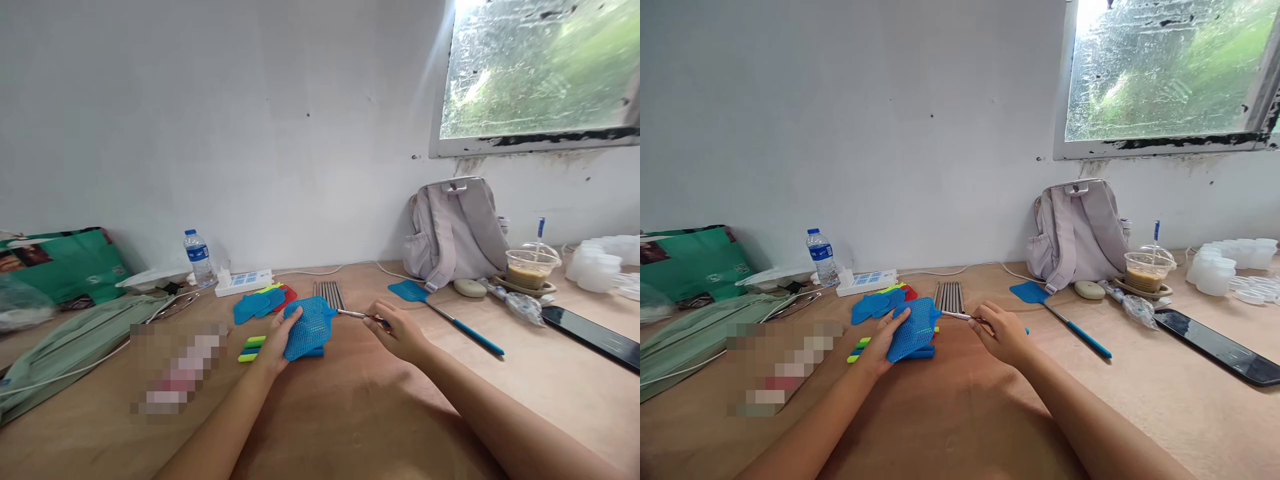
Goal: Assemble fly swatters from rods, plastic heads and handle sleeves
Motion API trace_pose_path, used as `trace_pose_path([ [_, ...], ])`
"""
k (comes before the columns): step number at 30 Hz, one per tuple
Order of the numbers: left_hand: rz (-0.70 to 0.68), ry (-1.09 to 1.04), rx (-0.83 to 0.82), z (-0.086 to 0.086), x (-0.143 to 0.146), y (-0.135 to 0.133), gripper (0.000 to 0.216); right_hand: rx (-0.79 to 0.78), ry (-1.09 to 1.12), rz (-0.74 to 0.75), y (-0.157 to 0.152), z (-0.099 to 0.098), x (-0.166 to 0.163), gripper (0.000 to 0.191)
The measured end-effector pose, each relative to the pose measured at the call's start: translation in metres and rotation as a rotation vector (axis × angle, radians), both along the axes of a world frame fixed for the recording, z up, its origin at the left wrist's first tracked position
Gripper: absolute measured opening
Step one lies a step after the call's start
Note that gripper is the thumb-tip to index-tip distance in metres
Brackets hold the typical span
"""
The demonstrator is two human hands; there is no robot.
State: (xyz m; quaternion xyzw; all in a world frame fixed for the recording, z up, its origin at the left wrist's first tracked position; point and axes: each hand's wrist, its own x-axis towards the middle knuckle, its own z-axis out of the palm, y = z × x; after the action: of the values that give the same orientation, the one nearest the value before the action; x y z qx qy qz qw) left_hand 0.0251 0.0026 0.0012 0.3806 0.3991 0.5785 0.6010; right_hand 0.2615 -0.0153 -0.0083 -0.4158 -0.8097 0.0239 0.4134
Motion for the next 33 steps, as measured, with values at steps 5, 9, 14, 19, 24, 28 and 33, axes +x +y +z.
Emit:
trace_pose_path([
  [5, -0.017, -0.025, -0.025, 0.000, 0.000, 0.001, 0.019, -0.014, -0.041, -0.020, 0.001, 0.000, 0.002, 0.021],
  [9, -0.032, -0.041, -0.022, -0.001, -0.001, 0.001, 0.018, -0.013, -0.043, -0.011, 0.002, 0.000, 0.003, 0.019],
  [14, -0.020, -0.017, -0.029, -0.001, -0.001, 0.002, 0.016, -0.018, -0.068, -0.013, 0.002, 0.001, 0.004, 0.018],
  [19, -0.016, 0.006, -0.038, -0.002, -0.002, 0.003, 0.015, 0.005, -0.104, -0.016, 0.002, 0.000, 0.004, 0.016],
  [24, -0.010, 0.005, -0.044, -0.003, -0.005, 0.005, 0.022, 0.046, -0.164, -0.026, 0.003, 0.001, 0.007, 0.017],
  [28, -0.003, 0.021, -0.091, -0.003, -0.007, 0.002, 0.037, 0.106, -0.204, -0.011, 0.006, -0.001, 0.011, 0.014],
  [33, -0.197, 0.080, -0.062, -0.003, -0.005, -0.008, 0.049, 0.131, -0.147, 0.037, 0.005, 0.005, 0.015, 0.012],
])
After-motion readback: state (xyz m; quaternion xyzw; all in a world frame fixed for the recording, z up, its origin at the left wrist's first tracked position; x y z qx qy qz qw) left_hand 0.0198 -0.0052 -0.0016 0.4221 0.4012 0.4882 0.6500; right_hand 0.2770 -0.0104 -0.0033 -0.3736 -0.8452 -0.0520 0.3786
